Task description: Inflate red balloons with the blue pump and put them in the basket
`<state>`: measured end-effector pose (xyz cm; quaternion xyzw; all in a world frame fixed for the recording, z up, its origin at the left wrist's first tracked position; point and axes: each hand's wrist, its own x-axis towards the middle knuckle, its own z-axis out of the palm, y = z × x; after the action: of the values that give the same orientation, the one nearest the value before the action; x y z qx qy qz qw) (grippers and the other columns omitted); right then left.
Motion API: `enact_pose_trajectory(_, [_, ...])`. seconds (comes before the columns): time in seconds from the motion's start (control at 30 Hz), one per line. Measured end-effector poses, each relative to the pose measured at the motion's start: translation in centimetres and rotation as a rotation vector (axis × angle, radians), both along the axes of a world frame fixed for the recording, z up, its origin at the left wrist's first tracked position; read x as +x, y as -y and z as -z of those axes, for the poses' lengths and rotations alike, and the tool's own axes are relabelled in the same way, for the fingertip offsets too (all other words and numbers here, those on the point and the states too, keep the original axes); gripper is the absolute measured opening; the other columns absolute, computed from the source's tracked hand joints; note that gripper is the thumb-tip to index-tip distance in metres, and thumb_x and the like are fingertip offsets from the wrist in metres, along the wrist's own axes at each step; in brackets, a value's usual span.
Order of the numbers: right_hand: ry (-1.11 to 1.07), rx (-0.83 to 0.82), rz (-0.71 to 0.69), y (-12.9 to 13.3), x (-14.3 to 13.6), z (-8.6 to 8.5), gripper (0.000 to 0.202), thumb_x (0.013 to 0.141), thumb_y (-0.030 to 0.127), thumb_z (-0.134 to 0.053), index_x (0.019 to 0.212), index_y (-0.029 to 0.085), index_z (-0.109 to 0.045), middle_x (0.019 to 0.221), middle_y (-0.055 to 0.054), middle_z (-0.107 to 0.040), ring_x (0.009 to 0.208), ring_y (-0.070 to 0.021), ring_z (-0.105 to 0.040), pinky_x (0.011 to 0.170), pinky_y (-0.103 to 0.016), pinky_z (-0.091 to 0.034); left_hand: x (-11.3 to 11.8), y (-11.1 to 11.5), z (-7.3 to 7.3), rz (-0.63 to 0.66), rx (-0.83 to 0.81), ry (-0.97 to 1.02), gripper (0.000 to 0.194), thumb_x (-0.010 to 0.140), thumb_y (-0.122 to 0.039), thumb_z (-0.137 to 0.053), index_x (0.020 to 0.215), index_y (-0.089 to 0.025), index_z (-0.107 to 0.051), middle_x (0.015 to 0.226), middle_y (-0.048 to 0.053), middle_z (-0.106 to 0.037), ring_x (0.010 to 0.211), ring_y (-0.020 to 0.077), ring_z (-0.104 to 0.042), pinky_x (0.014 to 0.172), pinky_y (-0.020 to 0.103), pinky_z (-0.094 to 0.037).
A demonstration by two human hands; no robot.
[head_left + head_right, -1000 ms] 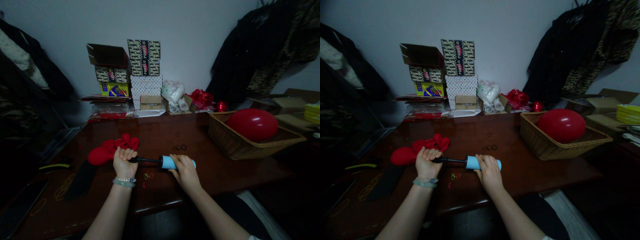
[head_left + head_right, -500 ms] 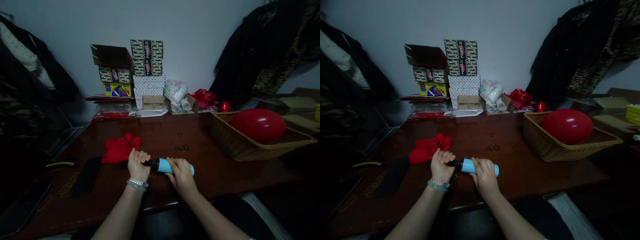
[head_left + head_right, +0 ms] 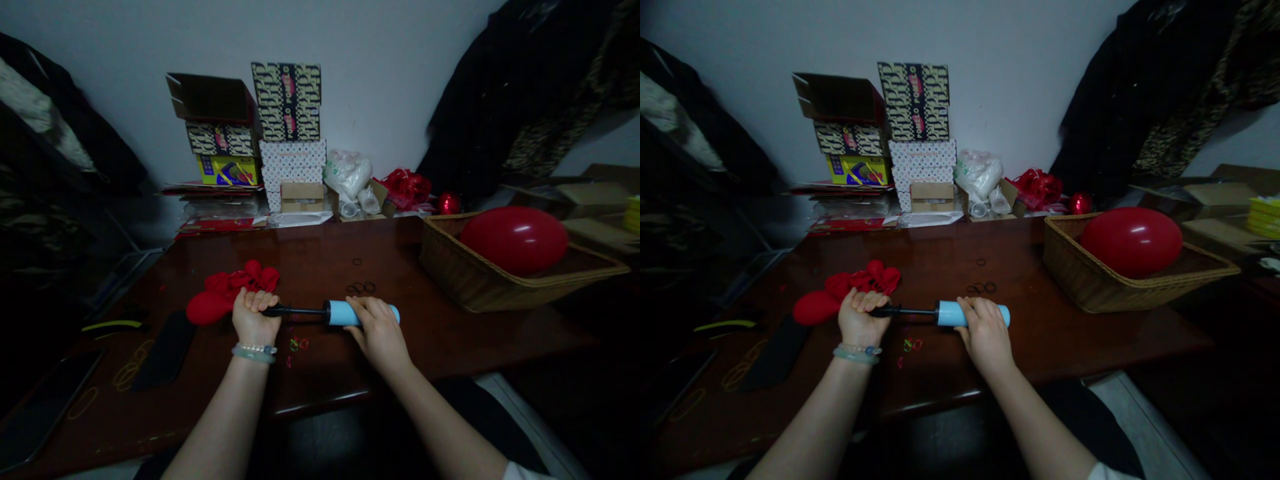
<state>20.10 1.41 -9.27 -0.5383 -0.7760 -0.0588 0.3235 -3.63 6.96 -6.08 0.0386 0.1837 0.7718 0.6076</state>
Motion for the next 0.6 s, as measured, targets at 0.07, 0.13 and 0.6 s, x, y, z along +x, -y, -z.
enact_pose_trajectory(0.07, [0.006,0.008,-0.008,0.2,-0.1,0.0,0.05,0.082,0.023,-0.065,0.13,0.021,-0.051,0.109,-0.01,-0.061,0.102,-0.0254,-0.054,0.089,-0.042,-0.046,0.4,0.2,0.3,0.008,0.008,-0.028,0.044,0.086,-0.021,-0.046,0.054,-0.019,-0.015,0.038,-0.008,-0.023,0.032,0.0048,-0.029,0.043,0.021,-0.029])
enact_pose_trajectory(0.13, [0.014,0.01,-0.012,0.4,-0.3,0.0,0.051,0.082,0.024,-0.065,0.13,0.021,-0.051,0.109,-0.01,-0.061,0.101,-0.0251,-0.053,0.088,-0.041,-0.046,0.9,0.3,0.5,0.02,0.028,-0.062,0.046,0.086,-0.023,-0.048,0.054,-0.019,-0.015,0.039,-0.008,-0.023,0.033,0.0048,-0.029,0.043,0.021,-0.03])
enact_pose_trajectory(0.6, [0.003,-0.043,-0.05,1.1,-2.6,1.1,0.051,0.084,0.034,-0.064,0.131,0.02,-0.051,0.108,-0.011,-0.06,0.096,-0.0254,-0.053,0.083,-0.04,-0.045,3.4,1.1,0.7,0.07,0.005,-0.072,0.051,0.09,-0.037,-0.052,0.053,-0.019,-0.021,0.041,-0.008,-0.023,0.034,0.0057,-0.028,0.042,0.022,-0.03])
